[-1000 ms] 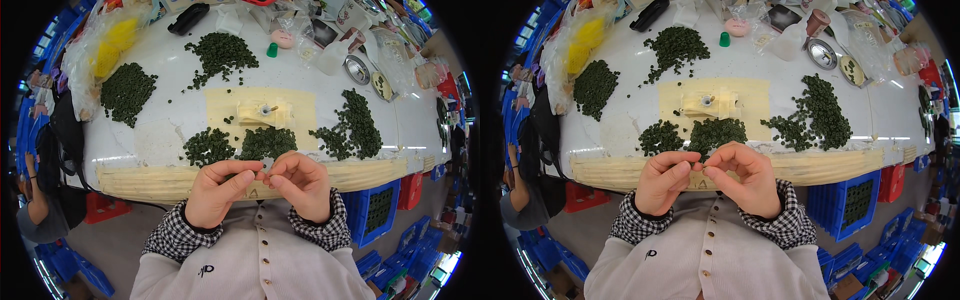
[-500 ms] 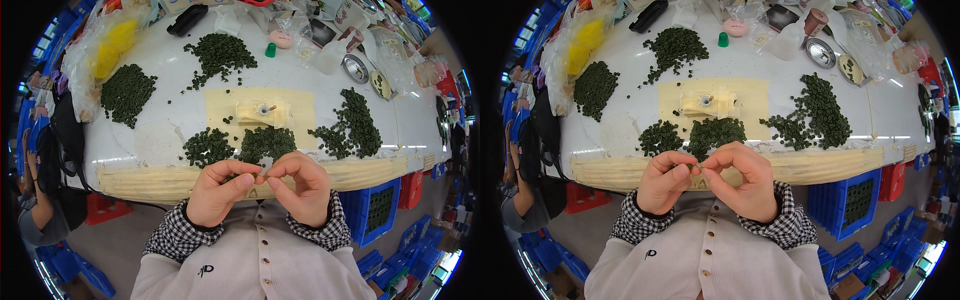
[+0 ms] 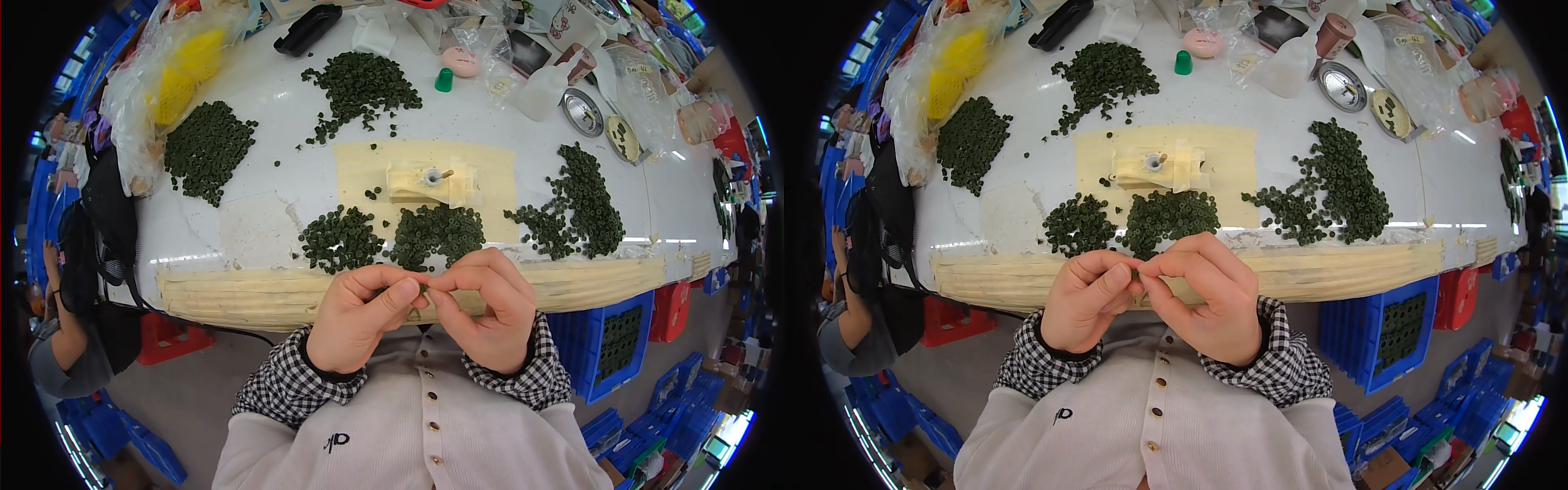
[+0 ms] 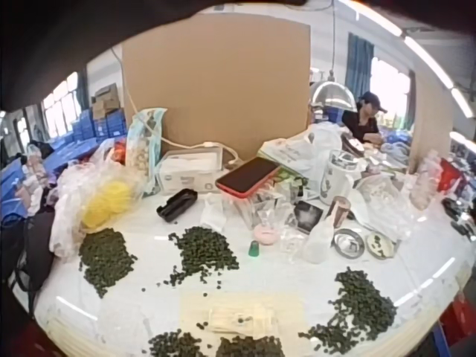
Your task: Assembling small artificial plant components on a factory workbench.
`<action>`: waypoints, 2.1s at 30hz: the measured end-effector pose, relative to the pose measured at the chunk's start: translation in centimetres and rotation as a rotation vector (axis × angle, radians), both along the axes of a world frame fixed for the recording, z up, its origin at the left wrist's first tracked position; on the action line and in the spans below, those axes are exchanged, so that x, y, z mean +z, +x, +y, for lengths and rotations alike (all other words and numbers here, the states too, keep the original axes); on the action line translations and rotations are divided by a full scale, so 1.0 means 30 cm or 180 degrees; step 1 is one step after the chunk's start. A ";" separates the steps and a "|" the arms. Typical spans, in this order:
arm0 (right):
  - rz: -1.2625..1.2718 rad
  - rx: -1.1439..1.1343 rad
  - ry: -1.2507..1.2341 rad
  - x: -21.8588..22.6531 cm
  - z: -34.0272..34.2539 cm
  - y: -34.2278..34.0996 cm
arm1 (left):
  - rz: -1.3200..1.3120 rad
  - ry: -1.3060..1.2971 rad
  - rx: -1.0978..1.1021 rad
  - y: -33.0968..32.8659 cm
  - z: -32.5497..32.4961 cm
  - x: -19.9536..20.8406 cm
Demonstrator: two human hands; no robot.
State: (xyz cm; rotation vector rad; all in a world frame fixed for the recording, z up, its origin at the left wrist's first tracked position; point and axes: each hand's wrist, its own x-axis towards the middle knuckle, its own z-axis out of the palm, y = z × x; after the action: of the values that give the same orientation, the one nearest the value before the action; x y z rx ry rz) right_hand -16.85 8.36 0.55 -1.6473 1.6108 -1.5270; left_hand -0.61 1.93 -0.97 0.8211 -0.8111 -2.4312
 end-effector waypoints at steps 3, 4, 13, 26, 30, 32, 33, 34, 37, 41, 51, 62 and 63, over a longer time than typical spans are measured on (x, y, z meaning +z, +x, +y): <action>0.0141 -0.0070 -0.0092 -0.005 0.002 0.008 | -0.0015 -0.0006 0.0009 -0.001 0.002 -0.004; 0.0258 -0.0068 -0.0175 -0.008 0.001 0.009 | -0.0032 0.0019 0.0018 -0.001 0.003 -0.003; 0.0762 0.0107 -0.0693 -0.031 0.001 0.007 | 0.0126 0.0220 -0.0023 0.002 -0.005 0.003; 0.0134 0.0438 -0.0080 -0.005 0.009 -0.028 | -0.0039 -0.0341 -0.0253 0.007 -0.016 0.021; 0.0557 0.0289 -0.0184 -0.006 0.012 -0.023 | -0.0413 -0.0782 -0.0237 0.005 -0.015 0.045; 0.0624 0.0300 -0.0178 -0.003 0.012 -0.024 | -0.0550 -0.1073 -0.0198 0.008 -0.009 0.029; 0.0664 0.0296 -0.0174 -0.002 0.012 -0.025 | -0.0611 -0.1218 -0.0186 0.009 -0.007 0.020; 0.0627 0.0327 -0.0168 -0.003 0.011 -0.025 | -0.0616 -0.1231 -0.0179 0.009 -0.007 0.016; 0.0389 0.0411 -0.0096 -0.006 0.009 -0.026 | -0.0634 -0.1261 -0.0184 0.009 -0.008 0.013; -0.0216 0.0554 0.0226 -0.004 0.010 -0.031 | -0.0736 -0.1459 -0.0197 0.007 -0.007 0.021; -0.0964 0.0636 0.0823 -0.017 0.026 -0.024 | -0.0769 -0.1801 -0.0102 0.004 0.004 0.020; -0.0305 -0.0241 0.0591 -0.018 0.006 -0.075 | -0.1411 -0.2144 0.0447 0.053 -0.046 0.035; 0.0060 -0.0473 0.0585 -0.006 0.005 -0.093 | -0.1547 -0.2226 0.0571 0.063 -0.061 0.033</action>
State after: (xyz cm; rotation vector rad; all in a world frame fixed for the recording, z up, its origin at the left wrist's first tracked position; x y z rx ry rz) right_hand -19.63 8.52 0.38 -1.4768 1.8597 -1.3874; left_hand 1.27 0.11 0.03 1.1273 -1.5618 -1.6097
